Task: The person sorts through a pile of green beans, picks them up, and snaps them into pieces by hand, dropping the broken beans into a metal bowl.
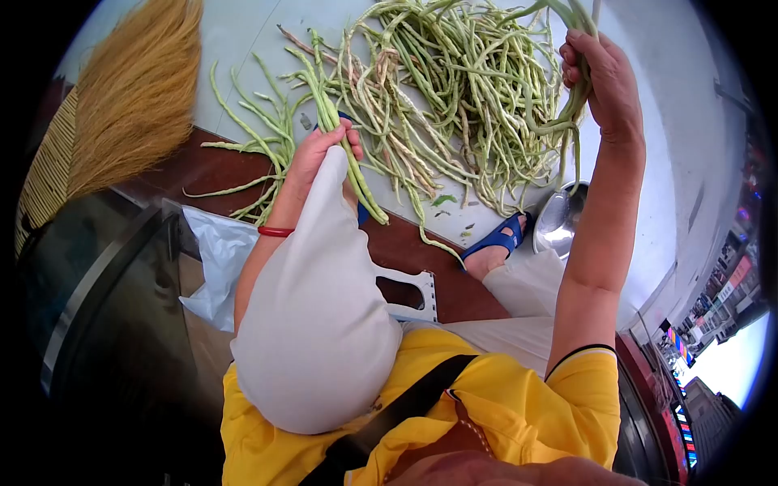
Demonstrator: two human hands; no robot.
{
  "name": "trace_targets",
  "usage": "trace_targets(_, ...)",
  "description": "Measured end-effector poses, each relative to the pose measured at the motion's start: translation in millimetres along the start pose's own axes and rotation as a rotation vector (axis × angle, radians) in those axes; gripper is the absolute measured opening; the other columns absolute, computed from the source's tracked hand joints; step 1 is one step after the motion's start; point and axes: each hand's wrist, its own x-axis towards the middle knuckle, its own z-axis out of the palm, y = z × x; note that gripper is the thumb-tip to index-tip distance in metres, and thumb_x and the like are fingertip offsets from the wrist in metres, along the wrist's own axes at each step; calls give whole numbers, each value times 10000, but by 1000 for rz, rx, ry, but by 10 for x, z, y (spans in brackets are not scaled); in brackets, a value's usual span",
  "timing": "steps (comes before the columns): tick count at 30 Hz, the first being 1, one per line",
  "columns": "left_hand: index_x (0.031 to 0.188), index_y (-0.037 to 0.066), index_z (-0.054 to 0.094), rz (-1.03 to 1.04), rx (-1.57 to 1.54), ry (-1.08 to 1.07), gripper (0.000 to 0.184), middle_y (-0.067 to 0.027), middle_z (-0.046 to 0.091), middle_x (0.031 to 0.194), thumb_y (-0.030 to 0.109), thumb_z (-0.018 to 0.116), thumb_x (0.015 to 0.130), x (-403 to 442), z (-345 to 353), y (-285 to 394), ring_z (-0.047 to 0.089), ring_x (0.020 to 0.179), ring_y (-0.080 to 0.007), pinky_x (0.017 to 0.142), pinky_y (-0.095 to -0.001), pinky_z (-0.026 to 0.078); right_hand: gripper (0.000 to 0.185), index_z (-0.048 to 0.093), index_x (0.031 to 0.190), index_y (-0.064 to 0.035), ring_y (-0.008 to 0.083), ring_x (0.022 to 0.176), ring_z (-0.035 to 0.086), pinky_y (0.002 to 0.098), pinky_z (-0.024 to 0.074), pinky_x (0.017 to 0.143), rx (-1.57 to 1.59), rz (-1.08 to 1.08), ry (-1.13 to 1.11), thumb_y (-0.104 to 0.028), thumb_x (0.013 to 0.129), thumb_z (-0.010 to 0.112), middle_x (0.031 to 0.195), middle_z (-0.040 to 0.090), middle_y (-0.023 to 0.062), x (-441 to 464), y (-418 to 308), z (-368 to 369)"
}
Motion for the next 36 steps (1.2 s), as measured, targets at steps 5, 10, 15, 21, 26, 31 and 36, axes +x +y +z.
trace_targets(5, 1016, 51, 503, 15, -23, -12, 209, -114, 593, 882, 154, 574, 849, -39, 139, 15, 593, 776, -218, 712, -324, 498, 222, 505, 827, -22, 117, 524, 479, 251, 405, 504, -489, -220, -32, -241, 850, 533, 611, 512, 30, -393, 535, 742)
trace_targets(10, 975, 19, 537, -107, -21, 75, 233, -147, 600, 936, 187, 610, 830, -125, 399, 15, 600, 829, -219, 739, -309, 501, 182, 473, 776, -11, 287, 560, 603, 367, 485, 490, -903, -530, -243, -183, 830, 500, 641, 574, 151, -1005, 1646, 1866)
trace_targets(15, 875, 4, 583, -301, 32, 97, 190, -122, 612, 874, 185, 609, 824, -26, -204, -96, 591, 733, -173, 678, -270, 492, 298, 523, 847, 36, 278, 619, 614, 368, 487, 556, -700, -365, -535, -262, 851, 514, 693, 598, 162, -1079, 1675, 1861)
trace_targets(21, 1012, 22, 510, 74, 13, 118, 229, -82, 573, 774, 136, 581, 826, -49, 23, -82, 580, 722, -182, 656, -272, 468, 239, 630, 852, -13, 329, 760, 603, 405, 461, 693, -525, -70, -28, -232, 818, 539, 784, 629, 185, 108, 1915, 1371)
trace_targets(26, 937, 6, 544, 52, 12, 19, 196, -79, 569, 797, 174, 553, 836, -9, -133, -93, 571, 766, -197, 698, -296, 466, 350, 564, 930, -26, 339, 875, 591, 418, 479, 759, -1047, 24, 23, -328, 760, 614, 981, 574, 198, 665, 2036, 1457)
trace_targets(31, 851, -14, 592, 2, -111, 128, 260, -87, 581, 825, 241, 544, 837, -81, 4, -54, 564, 771, -194, 708, -308, 465, 411, 526, 1017, -50, 346, 898, 574, 434, 479, 736, -1118, -43, 93, -336, 739, 622, 1023, 533, 161, 711, 2178, 1646)
trace_targets(36, 964, -26, 582, 76, -40, 38, 378, -109, 594, 775, 325, 478, 869, -114, -169, -50, 567, 700, -197, 715, -332, 486, 277, 543, 851, -47, 298, 772, 555, 388, 456, 693, -744, -21, 104, -265, 696, 616, 858, 565, 141, 745, 2133, 1471)
